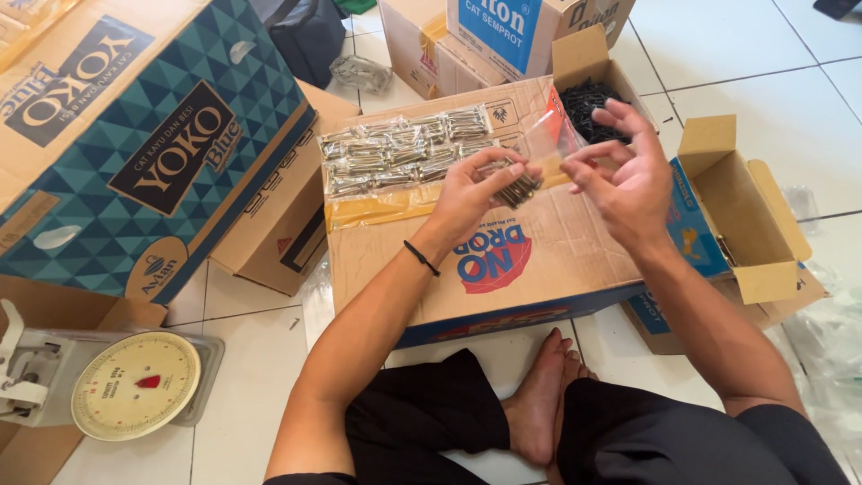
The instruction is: The person sorts small metal hardware components by hand, placing them into a transparent plastic bag while sitting on the floor.
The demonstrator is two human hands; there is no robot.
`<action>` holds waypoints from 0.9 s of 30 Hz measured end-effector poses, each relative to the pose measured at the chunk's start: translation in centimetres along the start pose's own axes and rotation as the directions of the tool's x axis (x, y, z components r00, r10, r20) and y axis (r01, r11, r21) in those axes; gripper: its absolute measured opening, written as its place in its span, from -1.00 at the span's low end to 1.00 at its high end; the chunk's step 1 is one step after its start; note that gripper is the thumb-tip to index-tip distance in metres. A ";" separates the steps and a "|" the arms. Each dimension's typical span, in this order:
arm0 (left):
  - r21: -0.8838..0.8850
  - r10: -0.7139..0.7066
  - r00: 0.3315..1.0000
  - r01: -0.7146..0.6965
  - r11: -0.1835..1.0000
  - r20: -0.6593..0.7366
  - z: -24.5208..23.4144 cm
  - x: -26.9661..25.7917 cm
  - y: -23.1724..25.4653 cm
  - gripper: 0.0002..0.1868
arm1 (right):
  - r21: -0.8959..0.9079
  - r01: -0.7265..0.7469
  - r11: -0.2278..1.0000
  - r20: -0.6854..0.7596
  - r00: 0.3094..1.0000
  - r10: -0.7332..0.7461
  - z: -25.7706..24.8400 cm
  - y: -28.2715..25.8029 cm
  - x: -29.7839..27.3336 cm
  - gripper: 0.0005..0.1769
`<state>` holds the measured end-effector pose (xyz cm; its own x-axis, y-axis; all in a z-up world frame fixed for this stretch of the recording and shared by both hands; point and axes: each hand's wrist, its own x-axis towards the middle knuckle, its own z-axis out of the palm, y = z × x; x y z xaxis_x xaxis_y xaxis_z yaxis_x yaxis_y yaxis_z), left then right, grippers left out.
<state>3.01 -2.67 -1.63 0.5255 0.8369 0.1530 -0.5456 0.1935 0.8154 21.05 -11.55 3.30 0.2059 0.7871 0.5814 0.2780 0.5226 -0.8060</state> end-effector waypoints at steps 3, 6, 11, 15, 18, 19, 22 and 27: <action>-0.061 0.034 0.999 -0.035 0.998 -0.011 0.3 0.1 0.1 -0.80 | 0.067 -0.165 0.984 0.016 0.986 0.164 1.6 0.4 -0.9 -0.41; -0.028 0.062 0.998 -0.063 0.998 -0.025 -0.6 0.6 -1.4 -0.80 | 0.040 -0.292 0.955 0.044 0.956 0.291 2.1 1.5 -1.0 -0.82; 0.220 0.119 0.989 -0.097 0.971 -0.087 0.0 0.3 -0.4 -0.82 | -0.058 -0.219 0.974 -0.001 0.976 0.219 1.8 0.5 -0.5 -0.96; 0.450 0.207 0.977 -0.163 0.878 -0.051 0.4 -0.3 1.7 -0.82 | -0.137 -0.160 0.978 -0.043 0.987 0.155 1.6 0.0 -0.8 -0.93; 0.421 0.231 0.972 -0.193 0.887 -0.041 1.2 -0.8 1.7 -0.84 | -0.014 -0.124 0.992 0.030 0.992 0.125 1.5 0.7 -1.1 -0.74; 0.420 0.231 0.972 -0.194 0.887 -0.038 1.0 -0.7 1.7 -0.84 | -0.015 -0.123 0.992 0.028 0.992 0.123 1.5 0.4 -0.9 -0.74; 0.365 0.148 0.989 -0.129 0.922 -0.025 0.9 -1.0 1.6 -0.81 | -0.023 -0.127 0.992 0.042 0.991 0.128 1.1 -0.2 -0.8 -0.83; 0.281 0.148 0.981 -0.179 0.943 0.130 1.0 -1.3 2.9 -0.80 | 0.086 -0.139 0.987 0.111 0.985 0.129 -0.3 0.4 -0.3 -0.79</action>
<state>1.42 -3.68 1.11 0.5193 0.7829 0.3427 -0.4248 -0.1115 0.8984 21.40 -11.66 2.84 0.1344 0.8796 0.4564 0.1653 0.4343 -0.8855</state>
